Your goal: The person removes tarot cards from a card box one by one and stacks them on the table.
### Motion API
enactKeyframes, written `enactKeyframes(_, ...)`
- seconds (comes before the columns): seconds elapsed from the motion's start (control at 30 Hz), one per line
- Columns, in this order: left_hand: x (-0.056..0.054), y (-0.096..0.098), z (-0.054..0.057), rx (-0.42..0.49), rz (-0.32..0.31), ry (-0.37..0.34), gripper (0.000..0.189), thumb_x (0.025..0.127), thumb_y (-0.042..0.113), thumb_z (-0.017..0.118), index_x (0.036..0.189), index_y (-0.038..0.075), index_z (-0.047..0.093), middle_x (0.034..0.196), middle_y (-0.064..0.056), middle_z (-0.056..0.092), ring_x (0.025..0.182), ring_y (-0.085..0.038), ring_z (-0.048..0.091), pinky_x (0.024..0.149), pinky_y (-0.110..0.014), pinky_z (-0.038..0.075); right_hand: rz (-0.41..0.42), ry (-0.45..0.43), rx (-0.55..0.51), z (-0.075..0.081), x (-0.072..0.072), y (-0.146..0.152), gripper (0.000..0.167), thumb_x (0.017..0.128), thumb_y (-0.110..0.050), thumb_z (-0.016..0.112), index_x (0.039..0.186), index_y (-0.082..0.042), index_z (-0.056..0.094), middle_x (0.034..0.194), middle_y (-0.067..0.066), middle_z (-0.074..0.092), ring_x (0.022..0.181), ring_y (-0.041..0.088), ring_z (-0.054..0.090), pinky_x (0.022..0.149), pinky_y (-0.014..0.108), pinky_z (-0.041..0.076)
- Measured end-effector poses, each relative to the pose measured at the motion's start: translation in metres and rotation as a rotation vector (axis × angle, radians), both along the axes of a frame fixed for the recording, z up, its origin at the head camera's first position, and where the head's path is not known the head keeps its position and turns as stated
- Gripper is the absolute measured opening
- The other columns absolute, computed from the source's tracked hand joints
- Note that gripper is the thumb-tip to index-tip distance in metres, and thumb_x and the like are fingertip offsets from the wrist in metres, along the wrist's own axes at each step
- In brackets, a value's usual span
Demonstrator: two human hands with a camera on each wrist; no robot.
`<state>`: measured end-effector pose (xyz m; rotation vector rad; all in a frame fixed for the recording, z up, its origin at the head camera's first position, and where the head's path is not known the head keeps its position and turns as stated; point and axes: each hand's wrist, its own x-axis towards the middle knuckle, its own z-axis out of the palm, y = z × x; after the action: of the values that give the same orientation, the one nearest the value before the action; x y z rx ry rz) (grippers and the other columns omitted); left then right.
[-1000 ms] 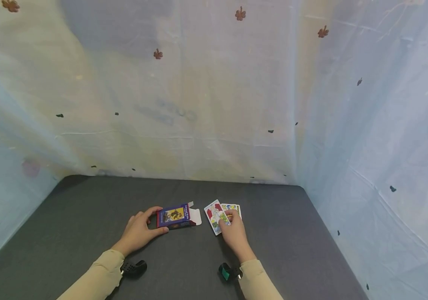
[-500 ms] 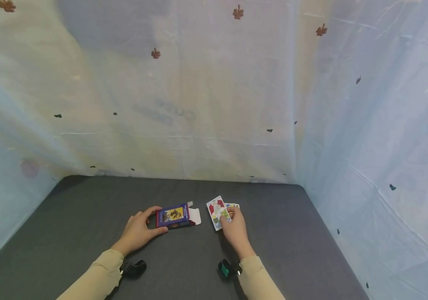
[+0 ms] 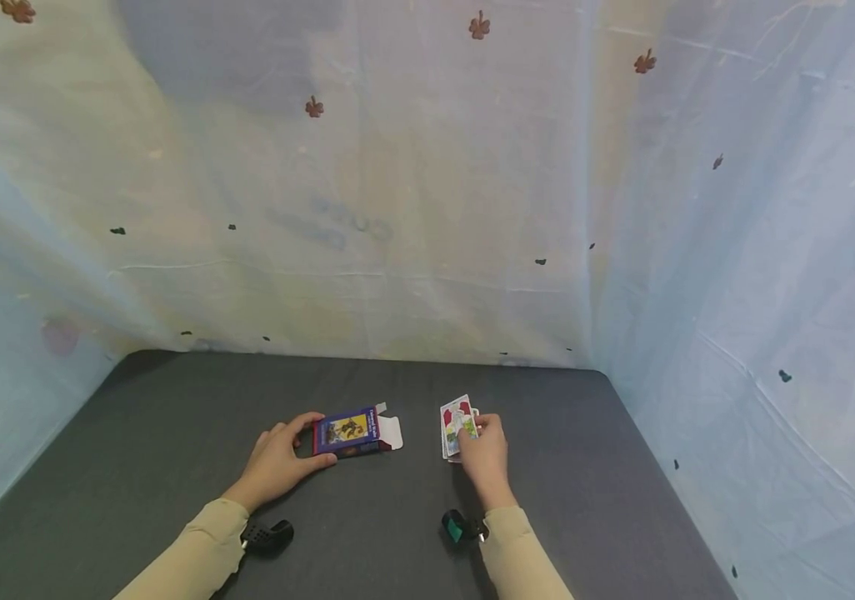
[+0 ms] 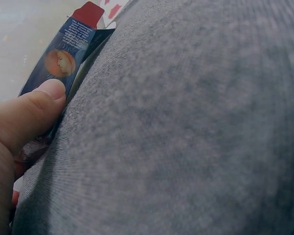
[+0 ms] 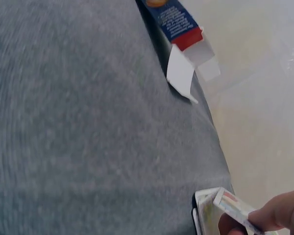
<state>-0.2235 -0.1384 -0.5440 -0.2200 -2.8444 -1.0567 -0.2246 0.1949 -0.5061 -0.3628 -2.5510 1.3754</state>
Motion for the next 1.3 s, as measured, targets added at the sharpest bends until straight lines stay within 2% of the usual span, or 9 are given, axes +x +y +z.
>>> enactKeyframes(0.37, 0.000, 0.000, 0.000, -0.001, 0.002, -0.003, 0.083, 0.069, 0.068, 0.074, 0.140, 0.033, 0.049, 0.097, 0.002, 0.054, 0.082, -0.019, 0.041, 0.070, -0.038, 0.031, -0.054, -0.037, 0.161, -0.003, 0.000, 0.008, 0.030, 0.085, -0.016, 0.065, 0.106, 0.002, 0.056, 0.082, 0.010, 0.057, 0.068, 0.021, 0.053, 0.057, 0.033, 0.041)
enactKeyframes(0.63, -0.003, -0.001, -0.005, -0.010, 0.004, 0.009, 0.081, 0.069, 0.069, 0.073, 0.139, 0.036, 0.048, 0.098, 0.002, 0.054, 0.083, -0.020, 0.042, 0.070, -0.038, 0.032, -0.084, -0.076, 0.253, -0.005, 0.002, 0.011, 0.035, 0.085, -0.022, 0.067, 0.108, 0.002, 0.057, 0.089, 0.014, 0.062, 0.073, 0.027, 0.056, 0.069, 0.045, 0.039)
enactKeyframes(0.93, -0.003, 0.000, -0.003, -0.012, 0.013, -0.018, 0.085, 0.067, 0.072, 0.072, 0.140, 0.035, 0.048, 0.100, 0.001, 0.054, 0.084, -0.020, 0.042, 0.070, -0.038, 0.033, -0.068, -0.102, 0.285, -0.007, 0.003, 0.013, 0.044, 0.083, -0.026, 0.071, 0.112, 0.005, 0.056, 0.090, 0.017, 0.059, 0.078, 0.031, 0.055, 0.069, 0.046, 0.041)
enactKeyframes(1.17, -0.002, 0.000, -0.001, -0.017, 0.012, -0.025, 0.086, 0.066, 0.074, 0.071, 0.140, 0.036, 0.047, 0.100, 0.001, 0.054, 0.084, -0.020, 0.042, 0.071, -0.038, 0.033, -0.072, -0.099, 0.283, -0.006, 0.003, 0.011, 0.048, 0.083, -0.026, 0.071, 0.115, 0.006, 0.055, 0.098, 0.022, 0.054, 0.091, 0.037, 0.049, 0.077, 0.052, 0.037)
enactKeyframes(1.3, -0.003, 0.000, -0.002, -0.018, 0.012, -0.020, 0.086, 0.067, 0.073, 0.071, 0.140, 0.035, 0.048, 0.101, 0.000, 0.055, 0.085, -0.020, 0.043, 0.071, -0.039, 0.033, -0.088, -0.103, 0.246, -0.006, 0.001, 0.007, 0.057, 0.083, -0.031, 0.071, 0.121, 0.006, 0.051, 0.106, 0.025, 0.051, 0.099, 0.041, 0.044, 0.084, 0.056, 0.033)
